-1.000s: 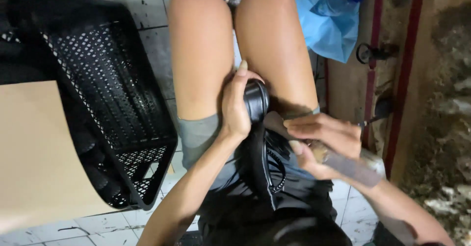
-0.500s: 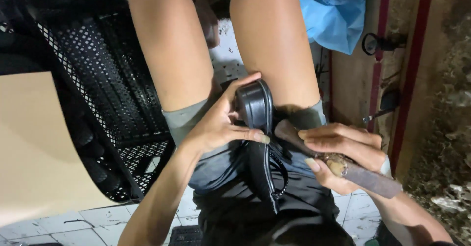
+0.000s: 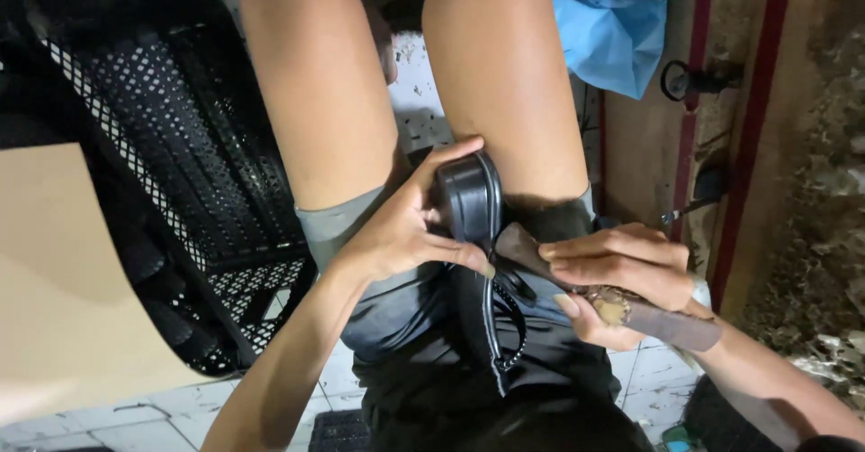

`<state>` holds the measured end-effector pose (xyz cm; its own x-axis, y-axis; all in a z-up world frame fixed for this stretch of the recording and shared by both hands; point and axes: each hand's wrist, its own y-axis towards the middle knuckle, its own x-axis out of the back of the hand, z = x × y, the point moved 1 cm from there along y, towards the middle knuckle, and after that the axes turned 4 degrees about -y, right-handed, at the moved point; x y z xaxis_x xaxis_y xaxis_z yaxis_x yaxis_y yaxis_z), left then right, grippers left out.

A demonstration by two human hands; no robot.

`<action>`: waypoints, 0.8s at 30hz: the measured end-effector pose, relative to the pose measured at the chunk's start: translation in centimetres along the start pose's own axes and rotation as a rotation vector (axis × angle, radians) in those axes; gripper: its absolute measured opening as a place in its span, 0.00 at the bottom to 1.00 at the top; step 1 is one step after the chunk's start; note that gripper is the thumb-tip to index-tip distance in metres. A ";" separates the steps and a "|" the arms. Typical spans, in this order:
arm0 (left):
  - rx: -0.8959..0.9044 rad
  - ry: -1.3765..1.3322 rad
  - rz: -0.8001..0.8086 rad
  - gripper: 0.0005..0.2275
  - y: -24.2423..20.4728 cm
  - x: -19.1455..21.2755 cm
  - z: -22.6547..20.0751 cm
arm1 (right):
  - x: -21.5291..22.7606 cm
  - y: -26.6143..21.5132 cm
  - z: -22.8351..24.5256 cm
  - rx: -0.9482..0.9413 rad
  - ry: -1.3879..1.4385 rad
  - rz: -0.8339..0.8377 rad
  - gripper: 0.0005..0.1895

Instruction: Assembling a sandal by attaching the upper straps to the sole and heel using a hammer and a knife for trimming.

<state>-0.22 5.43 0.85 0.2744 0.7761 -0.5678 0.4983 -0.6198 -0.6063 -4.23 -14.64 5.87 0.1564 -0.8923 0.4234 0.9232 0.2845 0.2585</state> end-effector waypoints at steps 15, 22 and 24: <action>-0.112 -0.008 -0.077 0.35 -1.0 -0.3 -0.3 | 2.1 1.5 1.2 0.161 -0.173 0.074 0.15; 0.168 0.254 0.242 0.26 -3.3 -1.6 -3.0 | 1.8 3.7 2.7 0.075 -0.505 0.581 0.25; 0.204 0.302 0.314 0.26 -4.2 -1.6 -3.1 | 1.4 4.2 3.7 0.009 -0.347 0.645 0.22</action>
<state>-0.21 7.14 6.10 0.6274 0.5284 -0.5720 0.1899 -0.8162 -0.5457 -1.39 -13.42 10.73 0.5462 -0.3846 0.7441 0.6819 0.7202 -0.1283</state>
